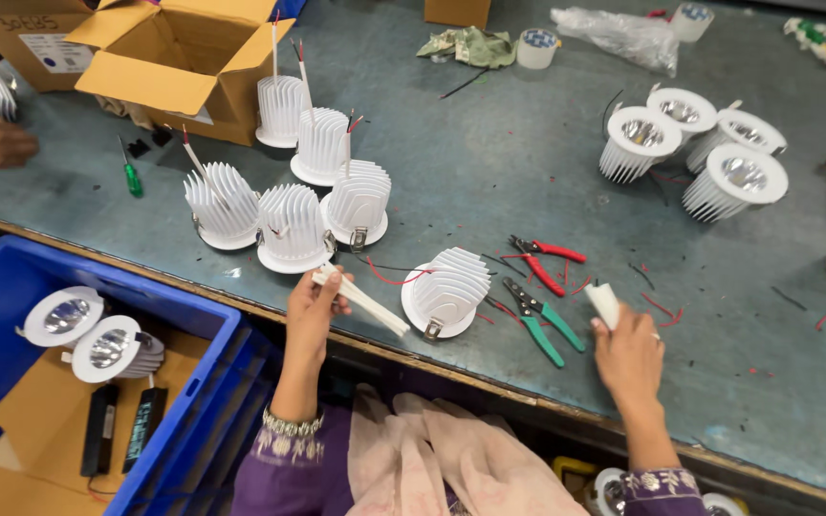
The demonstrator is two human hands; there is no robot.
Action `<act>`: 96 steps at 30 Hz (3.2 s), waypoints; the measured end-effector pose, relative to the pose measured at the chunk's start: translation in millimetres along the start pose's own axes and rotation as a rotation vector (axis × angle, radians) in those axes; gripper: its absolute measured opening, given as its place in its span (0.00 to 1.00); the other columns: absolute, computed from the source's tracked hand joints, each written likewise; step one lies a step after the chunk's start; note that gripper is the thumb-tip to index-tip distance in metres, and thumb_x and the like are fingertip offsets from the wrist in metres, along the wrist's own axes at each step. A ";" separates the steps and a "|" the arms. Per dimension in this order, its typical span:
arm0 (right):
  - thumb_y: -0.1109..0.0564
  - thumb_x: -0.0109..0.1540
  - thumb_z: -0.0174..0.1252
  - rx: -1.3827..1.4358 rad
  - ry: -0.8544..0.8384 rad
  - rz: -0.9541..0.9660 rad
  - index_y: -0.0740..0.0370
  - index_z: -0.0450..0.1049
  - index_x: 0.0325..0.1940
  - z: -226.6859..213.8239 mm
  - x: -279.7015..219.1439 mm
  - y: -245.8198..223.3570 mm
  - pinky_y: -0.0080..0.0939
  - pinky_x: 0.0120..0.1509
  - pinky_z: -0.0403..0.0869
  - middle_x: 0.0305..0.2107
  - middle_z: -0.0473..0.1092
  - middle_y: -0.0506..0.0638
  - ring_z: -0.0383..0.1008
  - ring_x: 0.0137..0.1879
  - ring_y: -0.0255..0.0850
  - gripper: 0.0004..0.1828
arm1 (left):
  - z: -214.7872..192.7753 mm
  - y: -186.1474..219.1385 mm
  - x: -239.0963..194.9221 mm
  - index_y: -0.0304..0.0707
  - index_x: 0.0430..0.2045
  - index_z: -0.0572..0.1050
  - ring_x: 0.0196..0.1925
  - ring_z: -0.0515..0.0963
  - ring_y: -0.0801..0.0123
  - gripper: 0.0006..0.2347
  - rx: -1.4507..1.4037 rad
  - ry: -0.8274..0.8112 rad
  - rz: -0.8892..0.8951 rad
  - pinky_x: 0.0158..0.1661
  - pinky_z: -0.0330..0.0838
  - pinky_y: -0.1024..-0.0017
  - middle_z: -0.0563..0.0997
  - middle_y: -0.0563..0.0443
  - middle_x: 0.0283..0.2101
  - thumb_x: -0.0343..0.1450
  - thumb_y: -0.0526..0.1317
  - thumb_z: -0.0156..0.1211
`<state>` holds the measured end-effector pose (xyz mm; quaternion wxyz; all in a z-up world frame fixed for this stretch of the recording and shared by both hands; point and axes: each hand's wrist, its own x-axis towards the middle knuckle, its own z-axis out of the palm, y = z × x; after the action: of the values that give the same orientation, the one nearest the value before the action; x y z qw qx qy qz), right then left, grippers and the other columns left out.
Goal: The person assembles LED light fixtures by inserting white plastic tubes into the housings and securing them with wire ties. They use pliers to cut the wires and ties, then place the finished units into a blue crate.
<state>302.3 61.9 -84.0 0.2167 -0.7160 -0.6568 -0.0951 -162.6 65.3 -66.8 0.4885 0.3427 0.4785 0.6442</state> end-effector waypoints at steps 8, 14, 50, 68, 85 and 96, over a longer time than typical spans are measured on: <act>0.59 0.62 0.61 0.235 0.395 -0.297 0.54 0.77 0.51 -11.8 -38.3 -44.8 0.54 0.66 0.59 0.46 0.74 0.48 0.69 0.58 0.47 0.13 | -4.8 -67.4 89.8 0.26 0.48 0.73 0.26 0.78 0.76 0.15 0.360 -0.003 0.020 0.24 0.73 0.75 0.83 0.47 0.34 0.71 0.37 0.63; 0.62 0.58 0.63 0.470 0.264 -0.373 0.56 0.77 0.42 -12.2 -47.9 -65.8 0.44 0.52 0.65 0.38 0.75 0.47 0.73 0.45 0.45 0.08 | 11.0 -63.1 57.0 0.27 0.54 0.71 0.33 0.83 0.71 0.19 0.500 0.152 0.276 0.28 0.77 0.73 0.80 0.43 0.45 0.70 0.37 0.63; 0.61 0.61 0.56 0.343 -0.013 -0.903 0.63 0.74 0.58 -42.7 47.0 -247.2 0.60 0.70 0.55 0.45 0.74 0.50 0.72 0.58 0.45 0.20 | 5.3 -16.8 20.3 0.43 0.41 0.77 0.53 0.74 0.61 0.09 1.394 -0.441 1.048 0.51 0.64 0.60 0.77 0.52 0.45 0.69 0.38 0.58; 0.60 0.71 0.52 1.498 -0.492 -0.543 0.67 0.75 0.46 -51.5 72.1 -194.9 0.38 0.62 0.72 0.40 0.71 0.48 0.74 0.52 0.36 0.08 | 3.4 -24.9 -1.4 0.48 0.42 0.78 0.55 0.72 0.60 0.09 1.207 -0.304 0.720 0.53 0.61 0.58 0.76 0.56 0.50 0.70 0.36 0.59; 0.54 0.64 0.60 0.867 -0.179 -0.674 0.56 0.77 0.60 -71.8 72.1 -195.3 0.48 0.67 0.68 0.56 0.75 0.52 0.73 0.63 0.47 0.20 | -1.6 45.6 -10.0 0.39 0.31 0.75 0.42 0.76 0.59 0.04 1.128 -0.269 0.910 0.44 0.70 0.62 0.79 0.54 0.35 0.69 0.38 0.61; 0.59 0.64 0.58 0.695 -0.326 -0.937 0.57 0.81 0.50 -26.9 78.5 -229.4 0.47 0.62 0.65 0.31 0.78 0.46 0.76 0.46 0.42 0.12 | -3.3 -30.6 -91.3 0.33 0.48 0.79 0.36 0.79 0.77 0.12 0.241 0.002 0.163 0.40 0.74 0.78 0.82 0.52 0.35 0.74 0.39 0.60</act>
<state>90.4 130.8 15.5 0.2695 -0.2433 -0.9195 0.1507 -130.1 -21.1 -94.6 0.3895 0.4357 0.5236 0.6200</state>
